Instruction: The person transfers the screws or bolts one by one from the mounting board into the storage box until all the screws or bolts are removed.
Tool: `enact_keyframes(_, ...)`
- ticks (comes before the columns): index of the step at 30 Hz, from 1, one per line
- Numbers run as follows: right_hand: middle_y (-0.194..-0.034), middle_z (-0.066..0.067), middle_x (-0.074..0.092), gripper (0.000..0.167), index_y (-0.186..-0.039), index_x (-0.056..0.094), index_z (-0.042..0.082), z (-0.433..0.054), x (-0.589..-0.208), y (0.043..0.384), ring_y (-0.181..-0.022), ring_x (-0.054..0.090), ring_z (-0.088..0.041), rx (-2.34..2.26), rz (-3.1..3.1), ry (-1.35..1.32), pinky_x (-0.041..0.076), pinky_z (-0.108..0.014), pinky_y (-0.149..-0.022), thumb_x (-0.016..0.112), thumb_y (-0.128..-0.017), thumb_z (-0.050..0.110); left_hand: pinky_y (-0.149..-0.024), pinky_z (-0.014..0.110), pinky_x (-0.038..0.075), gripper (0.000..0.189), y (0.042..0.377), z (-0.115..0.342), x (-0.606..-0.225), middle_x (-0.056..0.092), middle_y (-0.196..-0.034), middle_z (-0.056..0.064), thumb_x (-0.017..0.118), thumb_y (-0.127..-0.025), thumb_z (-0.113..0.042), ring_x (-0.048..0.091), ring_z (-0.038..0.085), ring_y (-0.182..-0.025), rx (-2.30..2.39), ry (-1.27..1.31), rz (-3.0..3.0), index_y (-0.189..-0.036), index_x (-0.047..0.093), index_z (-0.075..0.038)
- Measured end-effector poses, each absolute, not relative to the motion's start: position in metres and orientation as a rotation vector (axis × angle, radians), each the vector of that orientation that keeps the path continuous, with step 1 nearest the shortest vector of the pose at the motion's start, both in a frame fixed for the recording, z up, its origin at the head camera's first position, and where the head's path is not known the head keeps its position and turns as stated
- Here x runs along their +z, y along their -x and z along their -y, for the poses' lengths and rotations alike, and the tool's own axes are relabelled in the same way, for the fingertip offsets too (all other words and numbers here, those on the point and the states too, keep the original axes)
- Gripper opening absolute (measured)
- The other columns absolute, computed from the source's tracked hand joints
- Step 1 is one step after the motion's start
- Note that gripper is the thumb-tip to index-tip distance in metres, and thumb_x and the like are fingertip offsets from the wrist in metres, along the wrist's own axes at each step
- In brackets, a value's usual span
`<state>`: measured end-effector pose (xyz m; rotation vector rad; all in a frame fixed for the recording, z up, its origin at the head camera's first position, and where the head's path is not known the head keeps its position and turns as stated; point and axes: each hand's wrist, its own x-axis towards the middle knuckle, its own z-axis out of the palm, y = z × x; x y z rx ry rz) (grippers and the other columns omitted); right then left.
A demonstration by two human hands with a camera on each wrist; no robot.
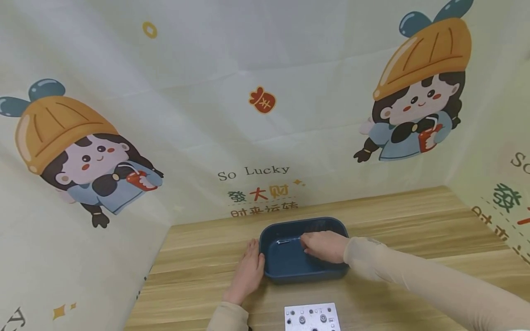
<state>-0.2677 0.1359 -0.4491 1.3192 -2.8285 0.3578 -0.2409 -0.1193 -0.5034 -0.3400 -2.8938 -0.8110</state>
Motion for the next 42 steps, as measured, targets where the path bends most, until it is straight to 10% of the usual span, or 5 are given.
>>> enact_keyframes(12,-0.135,-0.015,0.061,0.012,-0.109,0.060,0.011,-0.123,-0.448,0.223,-0.120,0.063,-0.028,0.405,2.690,-1.459,0.057,-0.032,-0.089,0.057,-0.100,0.018,-0.114,0.061,0.029,0.050,0.242,0.119,-0.505,0.035,-0.152,0.032,0.037,-0.103,-0.014,0.031,0.044,-0.145,-0.810,0.340,2.883,-0.143,0.038,0.016)
enact_keyframes(42,-0.141,-0.013,0.058,0.047,-0.141,0.051,0.002,-0.101,-0.484,0.139,-0.130,0.056,-0.018,0.450,2.383,-1.945,0.049,-0.022,-0.101,0.041,-0.106,0.032,-0.113,0.062,0.030,0.048,0.240,0.118,-0.501,0.036,-0.150,0.034,0.038,-0.103,-0.011,0.031,0.046,-0.144,-0.816,0.354,2.866,-0.141,0.039,0.018)
